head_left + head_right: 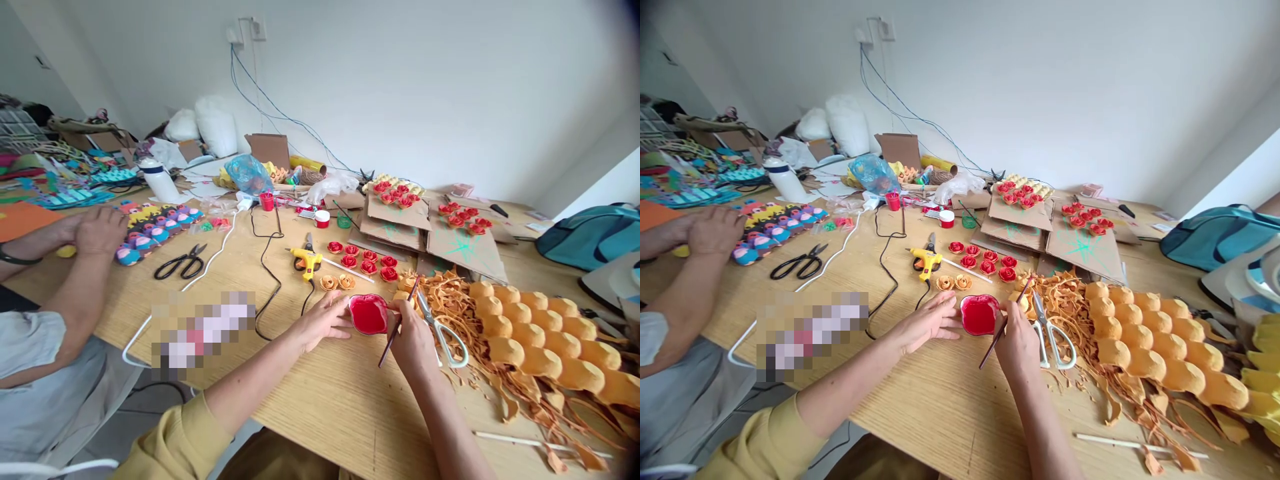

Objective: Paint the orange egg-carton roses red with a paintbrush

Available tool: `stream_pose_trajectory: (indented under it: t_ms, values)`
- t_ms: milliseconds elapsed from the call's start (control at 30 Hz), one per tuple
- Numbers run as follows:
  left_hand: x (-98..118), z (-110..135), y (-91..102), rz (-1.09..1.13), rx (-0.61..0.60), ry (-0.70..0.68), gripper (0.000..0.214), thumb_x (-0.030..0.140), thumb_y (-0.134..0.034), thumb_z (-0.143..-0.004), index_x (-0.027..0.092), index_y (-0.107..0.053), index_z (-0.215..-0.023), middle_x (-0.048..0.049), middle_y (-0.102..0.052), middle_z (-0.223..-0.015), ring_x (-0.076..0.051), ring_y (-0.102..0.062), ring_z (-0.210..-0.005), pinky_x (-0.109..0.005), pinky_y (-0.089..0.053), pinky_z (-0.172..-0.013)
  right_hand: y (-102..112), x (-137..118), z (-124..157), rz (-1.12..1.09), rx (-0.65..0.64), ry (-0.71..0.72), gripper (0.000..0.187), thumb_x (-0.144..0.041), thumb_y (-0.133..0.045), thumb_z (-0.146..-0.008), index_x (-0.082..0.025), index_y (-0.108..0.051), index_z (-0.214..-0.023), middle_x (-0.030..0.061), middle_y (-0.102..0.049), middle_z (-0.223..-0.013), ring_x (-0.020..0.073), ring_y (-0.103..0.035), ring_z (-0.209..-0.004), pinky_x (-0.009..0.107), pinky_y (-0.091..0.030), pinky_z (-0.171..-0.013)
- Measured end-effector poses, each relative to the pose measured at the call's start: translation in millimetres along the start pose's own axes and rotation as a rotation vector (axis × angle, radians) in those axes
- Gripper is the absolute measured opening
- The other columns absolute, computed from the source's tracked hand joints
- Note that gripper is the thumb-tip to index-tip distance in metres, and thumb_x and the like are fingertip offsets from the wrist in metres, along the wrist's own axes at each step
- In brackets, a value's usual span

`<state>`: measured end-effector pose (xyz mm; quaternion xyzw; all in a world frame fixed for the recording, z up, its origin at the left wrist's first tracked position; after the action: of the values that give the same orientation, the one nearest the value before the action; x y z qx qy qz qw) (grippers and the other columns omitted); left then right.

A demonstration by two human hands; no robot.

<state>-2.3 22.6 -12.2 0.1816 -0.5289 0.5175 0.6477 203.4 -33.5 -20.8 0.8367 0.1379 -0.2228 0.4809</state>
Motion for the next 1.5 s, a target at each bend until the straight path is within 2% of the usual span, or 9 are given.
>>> stream_pose_trajectory:
  t_ms: [333, 533, 667, 767, 833, 900, 967, 1167, 1500]
  values:
    - [9, -13, -9.0, -0.061, -0.052, 0.003, 0.065, 0.069, -0.061, -0.098, 0.025, -0.048, -0.144, -0.0142, -0.073, -0.119, -0.023, -0.073, -0.097, -0.047, -0.058, -0.100, 2, 3, -2, 0.019, 0.034, -0.008, 0.020, -0.026, -0.044, -0.098, -0.023, -0.063, -0.101, 0.0065, -0.075, -0.086, 0.0210, -0.068, -0.069, 0.028, -0.040, -0.061]
    - [10, -27, -13.4, -0.144, -0.087, 0.004, 0.076, 0.080, -0.050, -0.096, 0.023, -0.043, -0.146, -0.0186, -0.074, -0.123, -0.024, -0.076, -0.098, -0.045, -0.061, -0.095, 5, 5, -4, 0.043, 0.048, -0.035, 0.020, -0.026, -0.043, -0.099, -0.023, -0.063, -0.101, 0.0058, -0.074, -0.084, 0.0212, -0.065, -0.068, 0.029, -0.037, -0.061]
    - [22, -28, -10.0, -0.484, -0.051, -0.130, 0.065, 0.071, -0.035, -0.105, 0.021, -0.048, -0.146, -0.0182, -0.076, -0.121, -0.025, -0.079, -0.094, -0.041, -0.064, -0.084, 9, 5, -4, 0.067, 0.066, -0.046, 0.021, -0.025, -0.044, -0.099, -0.023, -0.064, -0.104, 0.0053, -0.073, -0.085, 0.0203, -0.064, -0.068, 0.029, -0.035, -0.062]
    - [41, -30, -1.1, -0.810, 0.070, -0.290, 0.042, 0.047, -0.051, -0.106, 0.019, -0.058, -0.137, -0.0145, -0.076, -0.114, -0.027, -0.078, -0.098, -0.043, -0.062, -0.092, 16, 5, -5, 0.078, 0.124, -0.057, 0.022, -0.030, -0.046, -0.101, -0.022, -0.065, -0.109, 0.0075, -0.074, -0.092, 0.0221, -0.065, -0.074, 0.030, -0.035, -0.063]
    - [54, -34, 4.9, -0.948, 0.151, -0.393, 0.034, 0.027, -0.062, -0.099, 0.019, -0.063, -0.133, -0.0142, -0.073, -0.122, -0.030, -0.069, -0.120, -0.048, -0.052, -0.110, 21, 4, -6, 0.070, 0.172, -0.055, 0.024, -0.033, -0.046, -0.101, -0.022, -0.065, -0.111, 0.0094, -0.074, -0.099, 0.0240, -0.067, -0.082, 0.031, -0.039, -0.067]
    - [63, -42, 8.0, -1.089, 0.190, -0.478, 0.038, 0.016, -0.067, -0.092, 0.020, -0.066, -0.130, -0.0145, -0.068, -0.135, -0.034, -0.055, -0.140, -0.053, -0.038, -0.123, 24, 3, -6, 0.053, 0.205, -0.039, 0.026, -0.035, -0.045, -0.102, -0.022, -0.065, -0.112, 0.0098, -0.074, -0.101, 0.0246, -0.068, -0.086, 0.032, -0.042, -0.070]
    - [67, -52, 8.4, -1.210, 0.185, -0.520, 0.044, 0.013, -0.073, -0.086, 0.021, -0.068, -0.129, -0.0145, -0.066, -0.139, -0.038, -0.049, -0.144, -0.057, -0.032, -0.125, 25, 2, -6, 0.037, 0.220, -0.019, 0.026, -0.036, -0.045, -0.102, -0.022, -0.065, -0.110, 0.0094, -0.074, -0.100, 0.0242, -0.068, -0.086, 0.032, -0.044, -0.072]
    - [59, -79, 5.6, -1.414, 0.114, -0.537, 0.049, 0.014, -0.079, -0.082, 0.021, -0.069, -0.129, -0.0148, -0.073, -0.130, -0.040, -0.061, -0.131, -0.056, -0.038, -0.118, 25, 2, -5, 0.018, 0.238, 0.007, 0.024, -0.034, -0.046, -0.103, -0.022, -0.066, -0.111, 0.0094, -0.075, -0.102, 0.0234, -0.068, -0.085, 0.033, -0.047, -0.074]
    - [49, -94, 1.5, -1.417, 0.144, -0.611, 0.042, 0.020, -0.080, -0.085, 0.022, -0.068, -0.125, -0.0142, -0.074, -0.131, -0.037, -0.066, -0.126, -0.054, -0.041, -0.114, 26, -1, -5, -0.037, 0.247, 0.071, 0.022, -0.033, -0.047, -0.104, -0.022, -0.065, -0.111, 0.0095, -0.076, -0.105, 0.0237, -0.071, -0.089, 0.034, -0.052, -0.079]
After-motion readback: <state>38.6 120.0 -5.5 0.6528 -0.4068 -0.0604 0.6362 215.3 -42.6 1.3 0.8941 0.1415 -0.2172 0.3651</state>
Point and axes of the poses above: each hand's wrist, its own z-axis away from the middle knuckle, its own y-axis out of the back of the hand, x = y × z, the point moved 3 cm from there along -z, towards the middle knuckle
